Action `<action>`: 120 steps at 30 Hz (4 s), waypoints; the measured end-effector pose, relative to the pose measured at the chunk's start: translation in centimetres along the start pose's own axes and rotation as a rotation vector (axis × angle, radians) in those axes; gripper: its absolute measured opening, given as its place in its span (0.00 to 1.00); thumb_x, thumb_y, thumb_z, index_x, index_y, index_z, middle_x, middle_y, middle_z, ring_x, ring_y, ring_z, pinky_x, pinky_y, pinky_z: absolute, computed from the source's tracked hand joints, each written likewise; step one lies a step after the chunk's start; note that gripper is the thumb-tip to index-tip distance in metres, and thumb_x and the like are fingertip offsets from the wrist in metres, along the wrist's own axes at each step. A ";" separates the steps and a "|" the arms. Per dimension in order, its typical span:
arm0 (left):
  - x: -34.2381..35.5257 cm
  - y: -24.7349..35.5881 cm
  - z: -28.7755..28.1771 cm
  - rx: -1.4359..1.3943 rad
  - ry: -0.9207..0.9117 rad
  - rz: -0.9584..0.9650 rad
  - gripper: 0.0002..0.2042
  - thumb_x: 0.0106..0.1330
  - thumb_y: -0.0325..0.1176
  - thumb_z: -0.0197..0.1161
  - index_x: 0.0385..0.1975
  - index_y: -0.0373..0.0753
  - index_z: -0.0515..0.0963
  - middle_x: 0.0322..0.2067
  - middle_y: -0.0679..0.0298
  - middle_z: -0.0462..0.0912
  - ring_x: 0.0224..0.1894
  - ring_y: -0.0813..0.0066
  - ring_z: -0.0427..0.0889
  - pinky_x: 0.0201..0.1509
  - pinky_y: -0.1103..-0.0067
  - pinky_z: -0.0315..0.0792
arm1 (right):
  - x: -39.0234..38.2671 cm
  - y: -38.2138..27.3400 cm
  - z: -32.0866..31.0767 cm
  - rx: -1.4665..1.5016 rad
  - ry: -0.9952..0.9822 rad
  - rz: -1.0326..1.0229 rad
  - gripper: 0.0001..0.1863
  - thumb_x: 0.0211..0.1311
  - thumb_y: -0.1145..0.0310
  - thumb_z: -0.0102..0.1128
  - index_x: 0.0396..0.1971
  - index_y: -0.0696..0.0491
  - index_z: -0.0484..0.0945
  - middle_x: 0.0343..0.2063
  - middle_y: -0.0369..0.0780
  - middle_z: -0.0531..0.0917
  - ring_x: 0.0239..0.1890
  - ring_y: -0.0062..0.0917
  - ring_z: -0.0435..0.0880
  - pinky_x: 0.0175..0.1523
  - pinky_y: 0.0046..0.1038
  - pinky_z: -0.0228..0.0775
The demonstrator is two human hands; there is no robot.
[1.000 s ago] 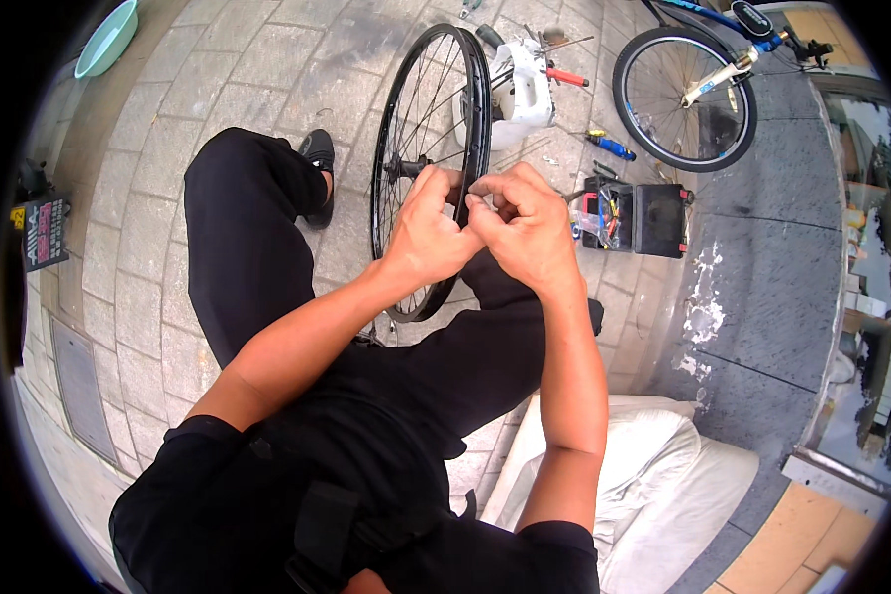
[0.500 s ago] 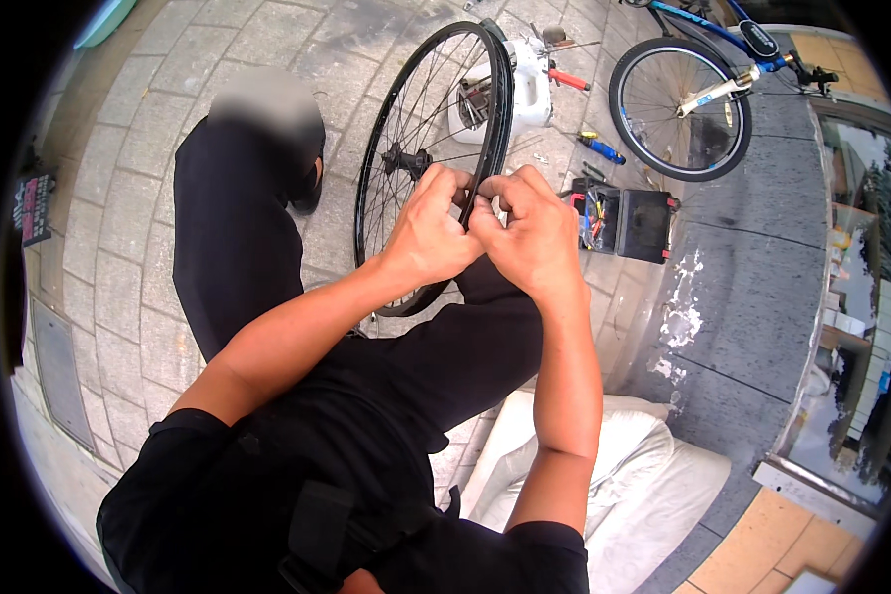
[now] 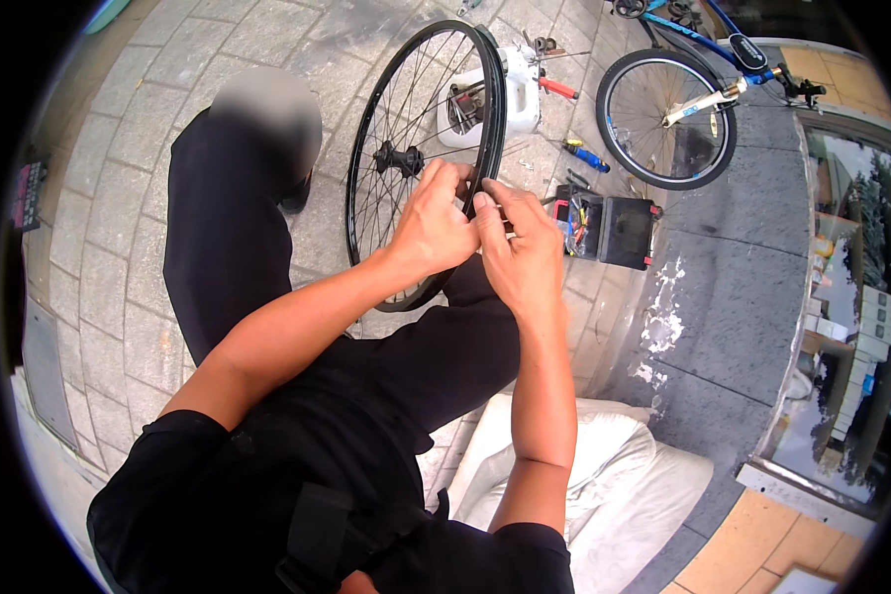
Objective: The person sits on a tiled sidewalk and repeatedly inserts a black inner tube into a bicycle wheel rim. They rotate the wheel and use both hands to push the tube into the rim channel, working around the circumference.
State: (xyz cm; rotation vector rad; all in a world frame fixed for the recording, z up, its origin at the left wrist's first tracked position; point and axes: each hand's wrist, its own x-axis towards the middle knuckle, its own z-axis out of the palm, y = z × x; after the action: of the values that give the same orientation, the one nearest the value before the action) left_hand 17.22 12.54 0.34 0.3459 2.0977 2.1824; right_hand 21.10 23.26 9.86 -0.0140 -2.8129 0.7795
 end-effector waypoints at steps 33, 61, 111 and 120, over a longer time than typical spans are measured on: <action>7.6 -4.4 0.8 -0.240 -0.325 -0.031 0.11 0.72 0.30 0.64 0.49 0.35 0.85 0.43 0.57 0.90 0.48 0.69 0.88 0.56 0.73 0.79 | 1.9 5.7 3.9 -0.269 0.311 0.025 0.19 0.60 0.77 0.66 0.53 0.62 0.79 0.39 0.50 0.84 0.39 0.45 0.85 0.45 0.40 0.78; 8.1 -4.7 2.5 -0.235 -0.413 -0.143 0.12 0.73 0.22 0.58 0.50 0.36 0.85 0.45 0.56 0.88 0.51 0.68 0.85 0.59 0.73 0.76 | 0.7 7.0 4.0 -0.209 0.329 0.000 0.20 0.60 0.79 0.66 0.54 0.61 0.79 0.41 0.48 0.85 0.41 0.39 0.86 0.47 0.36 0.79; 7.4 -5.6 1.5 -0.428 -0.387 -0.016 0.08 0.74 0.24 0.60 0.48 0.33 0.82 0.42 0.63 0.87 0.48 0.76 0.83 0.56 0.75 0.78 | 0.6 5.8 4.4 -0.295 0.338 -0.105 0.20 0.59 0.78 0.67 0.53 0.60 0.80 0.43 0.49 0.85 0.40 0.43 0.88 0.45 0.39 0.82; 6.1 -5.7 0.7 -0.581 -0.322 -0.047 0.07 0.72 0.24 0.67 0.46 0.32 0.83 0.39 0.64 0.87 0.44 0.79 0.84 0.50 0.78 0.79 | 0.4 4.4 5.1 -0.233 0.362 -0.210 0.22 0.56 0.80 0.67 0.54 0.59 0.80 0.43 0.49 0.85 0.40 0.42 0.88 0.43 0.37 0.83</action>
State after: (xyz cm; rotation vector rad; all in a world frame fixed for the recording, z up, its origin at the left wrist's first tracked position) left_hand 11.00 14.81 -4.68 0.5330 1.2315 2.3825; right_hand 19.37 24.47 3.44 0.0919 -2.4905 0.3572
